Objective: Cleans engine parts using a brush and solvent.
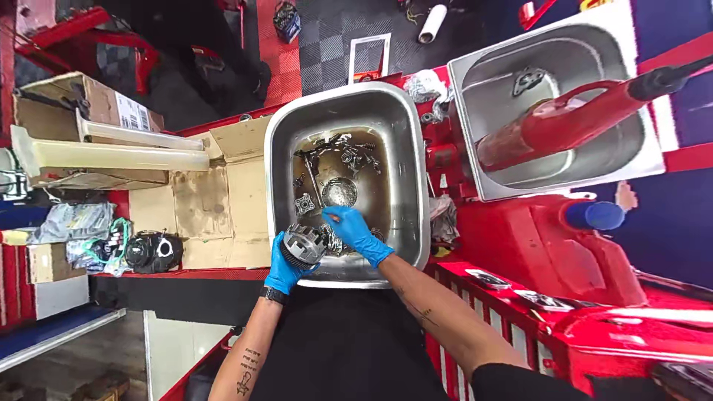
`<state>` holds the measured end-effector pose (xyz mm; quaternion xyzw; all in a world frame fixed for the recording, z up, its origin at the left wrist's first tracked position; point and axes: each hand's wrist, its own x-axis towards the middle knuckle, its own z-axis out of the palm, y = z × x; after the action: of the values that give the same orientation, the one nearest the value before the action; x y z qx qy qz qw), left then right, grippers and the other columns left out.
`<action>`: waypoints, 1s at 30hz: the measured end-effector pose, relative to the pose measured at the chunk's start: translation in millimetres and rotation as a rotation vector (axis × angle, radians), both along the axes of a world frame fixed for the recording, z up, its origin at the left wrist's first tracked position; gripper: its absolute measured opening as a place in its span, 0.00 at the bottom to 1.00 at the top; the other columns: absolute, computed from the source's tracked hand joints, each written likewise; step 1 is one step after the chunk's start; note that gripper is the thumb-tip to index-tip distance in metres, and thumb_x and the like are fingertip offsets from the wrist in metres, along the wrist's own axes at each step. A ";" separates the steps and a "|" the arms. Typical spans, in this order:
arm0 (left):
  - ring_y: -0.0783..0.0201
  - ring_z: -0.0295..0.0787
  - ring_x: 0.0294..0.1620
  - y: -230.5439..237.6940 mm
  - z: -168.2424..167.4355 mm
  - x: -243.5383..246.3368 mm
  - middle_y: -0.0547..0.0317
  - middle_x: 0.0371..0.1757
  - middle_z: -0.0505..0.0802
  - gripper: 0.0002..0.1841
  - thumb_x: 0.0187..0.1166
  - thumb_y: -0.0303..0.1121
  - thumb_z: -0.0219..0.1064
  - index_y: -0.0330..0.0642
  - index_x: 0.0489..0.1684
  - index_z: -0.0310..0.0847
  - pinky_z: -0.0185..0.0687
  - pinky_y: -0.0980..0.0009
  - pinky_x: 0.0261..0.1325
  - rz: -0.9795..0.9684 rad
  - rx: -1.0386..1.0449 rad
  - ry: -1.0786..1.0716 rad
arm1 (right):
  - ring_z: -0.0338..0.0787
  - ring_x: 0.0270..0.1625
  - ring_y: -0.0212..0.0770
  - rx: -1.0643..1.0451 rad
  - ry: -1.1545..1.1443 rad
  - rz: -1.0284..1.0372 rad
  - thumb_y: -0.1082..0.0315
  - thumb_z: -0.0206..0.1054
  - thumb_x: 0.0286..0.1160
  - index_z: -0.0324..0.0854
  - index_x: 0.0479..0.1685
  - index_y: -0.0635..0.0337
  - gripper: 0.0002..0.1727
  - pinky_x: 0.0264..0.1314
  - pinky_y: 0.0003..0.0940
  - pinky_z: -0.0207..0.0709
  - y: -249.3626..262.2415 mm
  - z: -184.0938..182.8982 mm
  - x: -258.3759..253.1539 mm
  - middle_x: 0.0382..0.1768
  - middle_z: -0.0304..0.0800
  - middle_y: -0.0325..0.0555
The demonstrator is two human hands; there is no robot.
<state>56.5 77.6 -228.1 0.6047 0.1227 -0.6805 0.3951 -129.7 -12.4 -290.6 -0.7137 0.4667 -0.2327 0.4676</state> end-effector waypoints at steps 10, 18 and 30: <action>0.59 0.91 0.59 5.4 -3.9 14.1 0.53 0.57 0.92 0.19 0.89 0.42 0.47 0.45 0.69 0.73 0.88 0.55 0.62 0.007 -0.445 -0.092 | 0.94 0.51 0.33 0.291 -0.108 -0.126 0.59 0.68 0.80 0.93 0.51 0.55 0.13 0.62 0.37 0.86 21.7 21.7 -26.8 0.46 0.97 0.42; 0.58 0.87 0.65 0.2 -30.7 9.2 0.49 0.68 0.87 0.37 0.76 0.38 0.63 0.43 0.88 0.55 0.86 0.56 0.67 -0.133 -0.520 -0.180 | 0.96 0.53 0.50 0.121 0.054 -0.200 0.59 0.61 0.84 0.92 0.54 0.57 0.17 0.61 0.51 0.85 22.8 21.5 1.0 0.47 0.97 0.52; 0.57 0.84 0.71 -18.7 -43.7 2.1 0.49 0.76 0.82 0.47 0.70 0.44 0.72 0.46 0.92 0.50 0.86 0.55 0.69 -0.149 -0.647 -0.247 | 0.84 0.68 0.67 -0.151 0.858 0.076 0.59 0.76 0.69 0.84 0.64 0.64 0.25 0.67 0.69 0.75 -76.1 154.4 -191.6 0.63 0.87 0.64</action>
<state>58.6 58.9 -271.8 0.5332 -0.1925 -0.6330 0.5273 -321.3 -88.5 -136.2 -0.7947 0.5737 0.0687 0.1861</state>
